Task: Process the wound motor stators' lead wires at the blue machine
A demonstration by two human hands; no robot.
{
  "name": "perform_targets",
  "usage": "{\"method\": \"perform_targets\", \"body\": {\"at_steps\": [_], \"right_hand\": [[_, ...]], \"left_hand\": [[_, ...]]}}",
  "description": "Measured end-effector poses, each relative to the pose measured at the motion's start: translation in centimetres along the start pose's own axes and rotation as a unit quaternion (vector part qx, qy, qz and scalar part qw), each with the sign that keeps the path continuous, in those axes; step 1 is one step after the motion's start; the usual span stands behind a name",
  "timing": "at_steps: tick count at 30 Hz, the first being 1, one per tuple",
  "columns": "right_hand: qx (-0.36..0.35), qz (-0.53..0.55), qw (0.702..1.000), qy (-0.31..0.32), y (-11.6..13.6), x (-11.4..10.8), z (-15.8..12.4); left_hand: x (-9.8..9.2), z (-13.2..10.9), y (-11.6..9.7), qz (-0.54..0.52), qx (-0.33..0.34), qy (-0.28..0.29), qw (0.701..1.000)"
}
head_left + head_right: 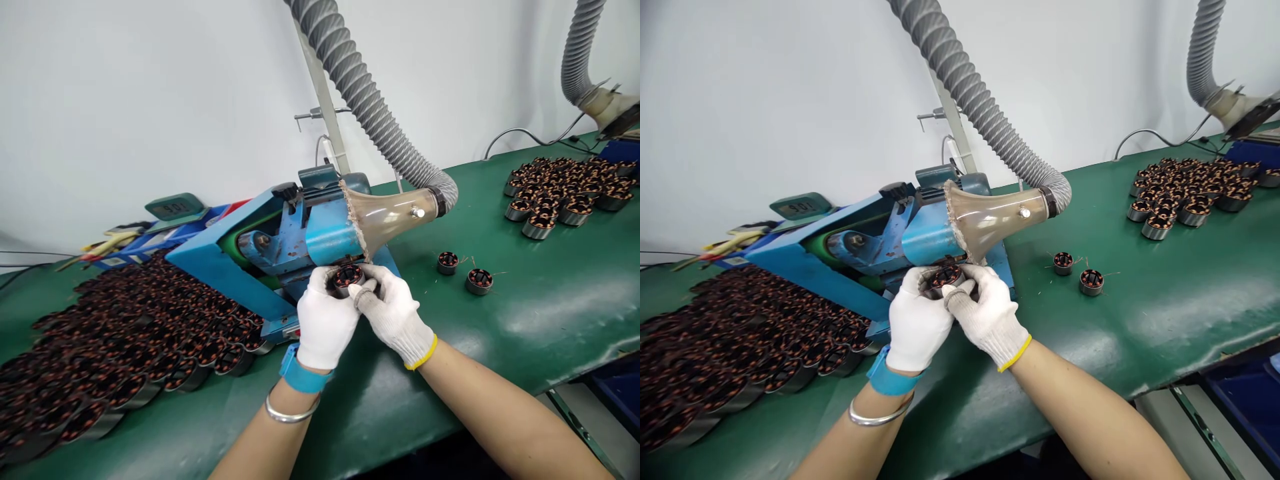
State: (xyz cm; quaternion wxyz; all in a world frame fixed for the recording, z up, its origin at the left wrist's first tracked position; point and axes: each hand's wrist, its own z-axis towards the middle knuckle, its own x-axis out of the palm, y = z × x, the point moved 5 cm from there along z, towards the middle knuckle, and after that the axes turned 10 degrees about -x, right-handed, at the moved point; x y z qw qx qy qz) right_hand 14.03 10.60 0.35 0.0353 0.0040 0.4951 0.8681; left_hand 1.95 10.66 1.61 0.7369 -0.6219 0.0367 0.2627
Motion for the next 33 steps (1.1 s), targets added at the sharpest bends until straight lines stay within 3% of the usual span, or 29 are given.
{"method": "perform_targets", "body": {"at_steps": [8,12,14,18,21,24,25,30,33], "right_hand": [[0.013,0.027,1.0,-0.008,-0.2,0.2,-0.4],[-0.019,0.02,0.999,0.036,0.8,-0.2,-1.3],[-0.047,0.024,0.997,0.056,1.3,-0.3,-1.6],[-0.075,0.022,0.996,0.031,1.5,-1.2,-1.5],[0.019,0.048,0.999,-0.011,0.3,-2.2,-0.8],[0.114,0.117,0.979,-0.119,-0.9,-3.5,-0.4],[0.127,0.123,0.976,-0.129,-0.9,-3.6,-0.4],[0.096,0.042,0.993,0.047,0.3,-0.7,-1.3],[0.092,0.022,0.993,0.068,0.5,0.5,-1.5]], "left_hand": [[0.0,-0.3,0.6,0.004,0.006,-0.034,0.999],[-0.8,-2.0,1.7,-0.021,0.048,-0.056,0.997],[-0.8,-2.7,2.1,-0.038,0.079,-0.036,0.996],[-0.1,-3.1,2.5,-0.058,0.094,0.019,0.994],[0.3,-3.0,2.4,-0.06,0.066,0.032,0.995],[0.1,-2.9,2.1,-0.07,0.04,-0.008,0.997],[0.0,-3.0,2.1,-0.079,0.026,-0.019,0.996],[0.8,-3.3,2.4,-0.164,-0.056,0.033,0.984],[0.6,-3.0,2.0,-0.15,-0.069,0.032,0.986]]}}
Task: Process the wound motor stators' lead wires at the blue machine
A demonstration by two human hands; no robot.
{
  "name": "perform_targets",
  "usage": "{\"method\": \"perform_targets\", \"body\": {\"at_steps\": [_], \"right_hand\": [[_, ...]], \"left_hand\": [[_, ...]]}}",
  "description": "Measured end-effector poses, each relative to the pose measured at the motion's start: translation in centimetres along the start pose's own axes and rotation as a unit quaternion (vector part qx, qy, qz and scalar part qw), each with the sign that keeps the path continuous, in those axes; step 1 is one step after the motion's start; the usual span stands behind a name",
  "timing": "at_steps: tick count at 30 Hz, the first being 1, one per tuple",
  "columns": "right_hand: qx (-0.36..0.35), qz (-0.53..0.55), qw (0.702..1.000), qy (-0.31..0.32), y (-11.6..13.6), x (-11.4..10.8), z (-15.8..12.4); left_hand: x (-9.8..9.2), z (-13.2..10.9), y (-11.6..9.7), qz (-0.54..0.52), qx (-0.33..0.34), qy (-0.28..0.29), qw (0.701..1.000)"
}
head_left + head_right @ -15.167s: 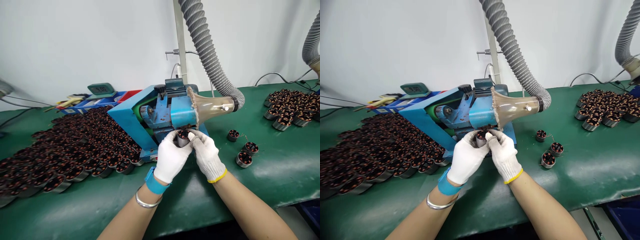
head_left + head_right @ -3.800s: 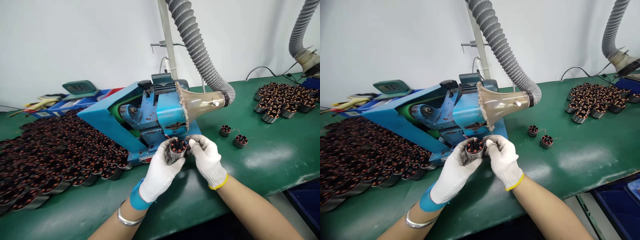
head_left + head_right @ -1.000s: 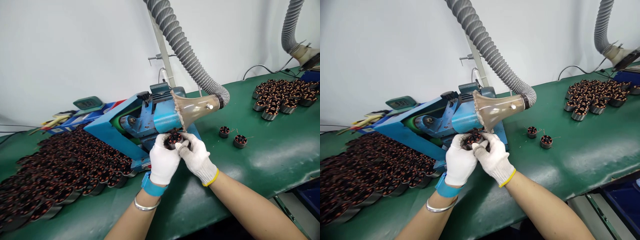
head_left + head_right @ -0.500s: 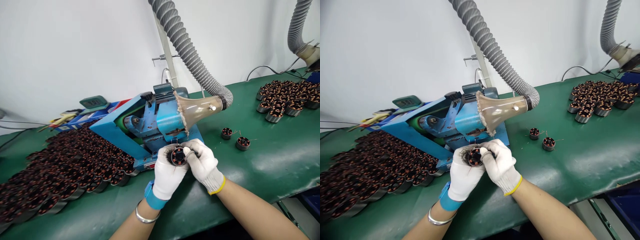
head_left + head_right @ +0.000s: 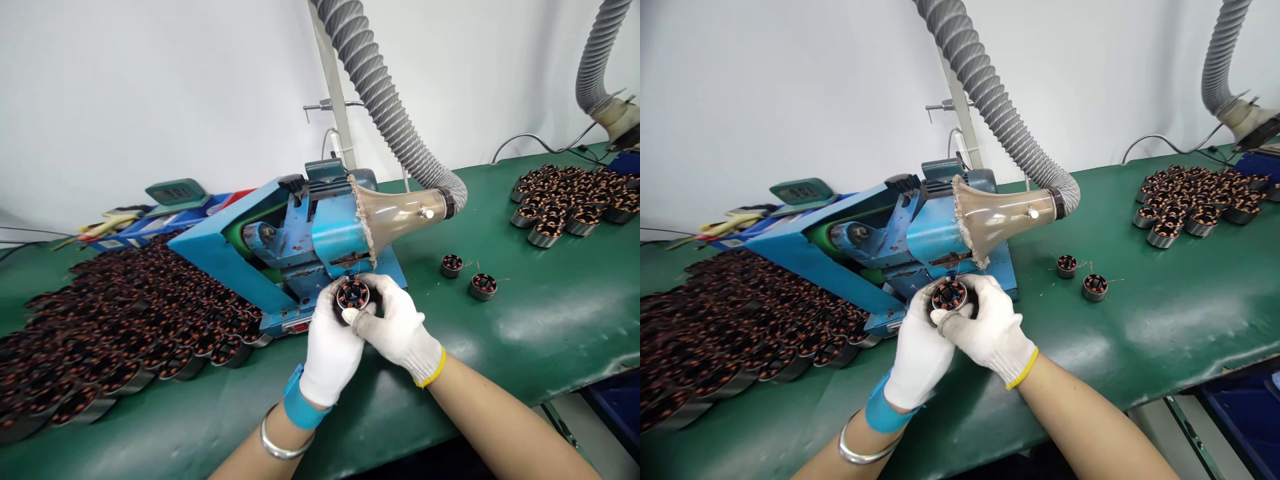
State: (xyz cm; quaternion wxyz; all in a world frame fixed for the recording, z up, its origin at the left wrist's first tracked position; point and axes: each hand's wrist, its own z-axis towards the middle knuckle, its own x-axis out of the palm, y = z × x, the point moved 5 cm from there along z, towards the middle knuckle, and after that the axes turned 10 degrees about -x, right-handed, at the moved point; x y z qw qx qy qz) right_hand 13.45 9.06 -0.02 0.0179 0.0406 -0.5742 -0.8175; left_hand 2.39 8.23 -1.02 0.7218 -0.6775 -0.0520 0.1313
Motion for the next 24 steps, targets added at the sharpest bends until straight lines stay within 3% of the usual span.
{"method": "perform_targets", "body": {"at_steps": [4,10,16,24], "right_hand": [[0.026,0.008,1.0,-0.003,-0.4,0.5,1.0],[-0.013,0.057,0.998,0.0,0.4,0.5,2.1],[-0.034,0.097,0.994,-0.025,0.1,0.3,2.0],[-0.047,0.081,0.994,-0.055,-0.3,0.0,1.6]], "left_hand": [[-0.7,1.0,-1.3,0.04,-0.002,-0.036,0.999],[-0.6,2.1,-2.7,0.077,0.038,-0.048,0.995],[-0.3,2.4,-2.1,0.126,0.07,-0.051,0.988],[0.0,2.5,-1.9,0.1,0.076,-0.037,0.991]]}}
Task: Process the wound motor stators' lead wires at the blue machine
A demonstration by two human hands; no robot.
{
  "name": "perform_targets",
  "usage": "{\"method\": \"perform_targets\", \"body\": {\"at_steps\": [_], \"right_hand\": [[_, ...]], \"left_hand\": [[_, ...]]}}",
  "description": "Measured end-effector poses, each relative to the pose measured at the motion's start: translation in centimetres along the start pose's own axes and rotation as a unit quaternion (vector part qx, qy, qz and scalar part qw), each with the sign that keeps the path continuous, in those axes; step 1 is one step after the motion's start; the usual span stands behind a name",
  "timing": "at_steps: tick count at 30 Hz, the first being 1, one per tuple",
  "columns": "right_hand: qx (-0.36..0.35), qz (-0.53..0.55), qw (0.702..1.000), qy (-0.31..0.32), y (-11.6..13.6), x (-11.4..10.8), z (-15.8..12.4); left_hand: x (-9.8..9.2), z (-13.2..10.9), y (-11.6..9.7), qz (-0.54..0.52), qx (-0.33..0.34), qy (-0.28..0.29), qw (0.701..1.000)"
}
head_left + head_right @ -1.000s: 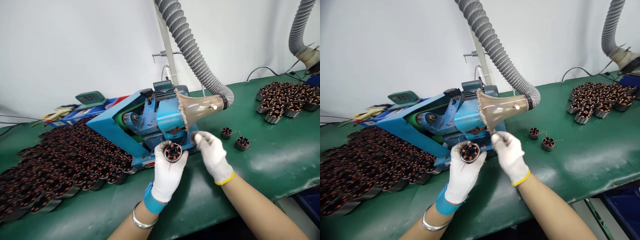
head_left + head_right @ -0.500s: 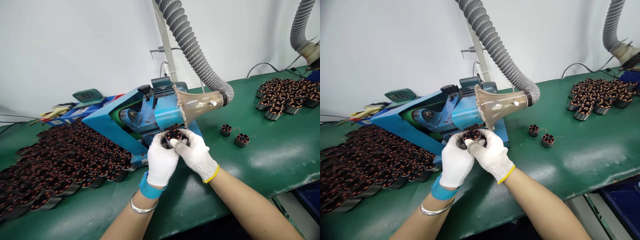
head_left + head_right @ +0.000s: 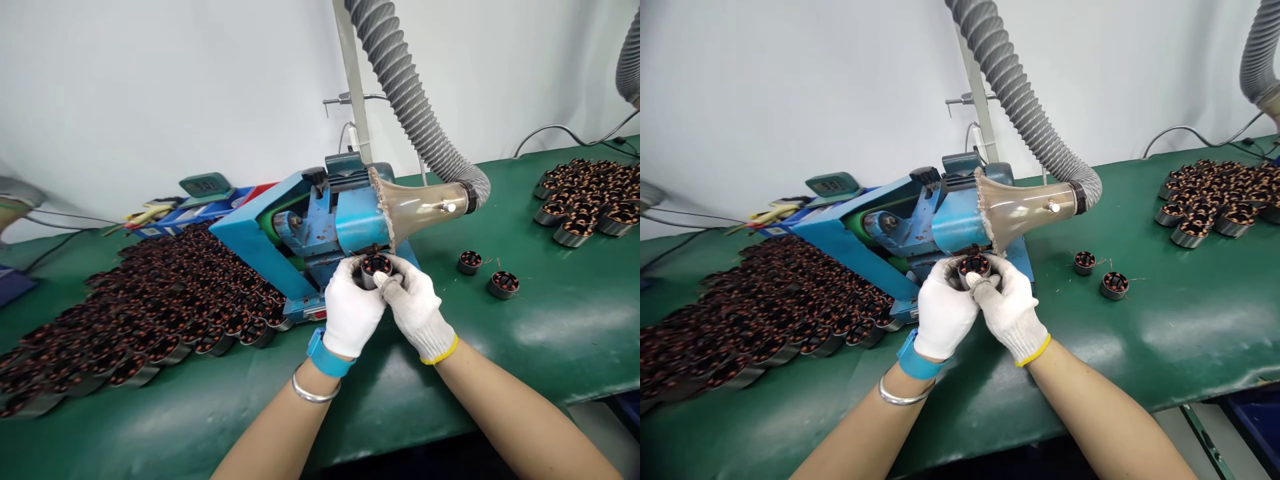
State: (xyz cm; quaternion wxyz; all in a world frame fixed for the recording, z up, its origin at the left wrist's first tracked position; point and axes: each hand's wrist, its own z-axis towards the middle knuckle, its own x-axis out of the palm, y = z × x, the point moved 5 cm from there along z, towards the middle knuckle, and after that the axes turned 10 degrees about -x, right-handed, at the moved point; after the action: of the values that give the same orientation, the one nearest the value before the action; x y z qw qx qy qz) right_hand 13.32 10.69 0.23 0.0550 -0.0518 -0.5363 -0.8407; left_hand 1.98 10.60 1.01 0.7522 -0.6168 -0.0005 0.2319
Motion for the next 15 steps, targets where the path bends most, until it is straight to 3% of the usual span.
{"method": "perform_targets", "body": {"at_steps": [7,15], "right_hand": [[0.026,-0.038,0.999,0.007,0.4,0.0,0.0],[-0.135,-0.173,0.974,0.049,1.7,-0.6,-3.2]], "left_hand": [[0.1,0.0,-0.2,-0.003,0.015,-0.007,1.0],[-0.8,-2.9,1.5,-0.05,0.136,-0.006,0.989]]}}
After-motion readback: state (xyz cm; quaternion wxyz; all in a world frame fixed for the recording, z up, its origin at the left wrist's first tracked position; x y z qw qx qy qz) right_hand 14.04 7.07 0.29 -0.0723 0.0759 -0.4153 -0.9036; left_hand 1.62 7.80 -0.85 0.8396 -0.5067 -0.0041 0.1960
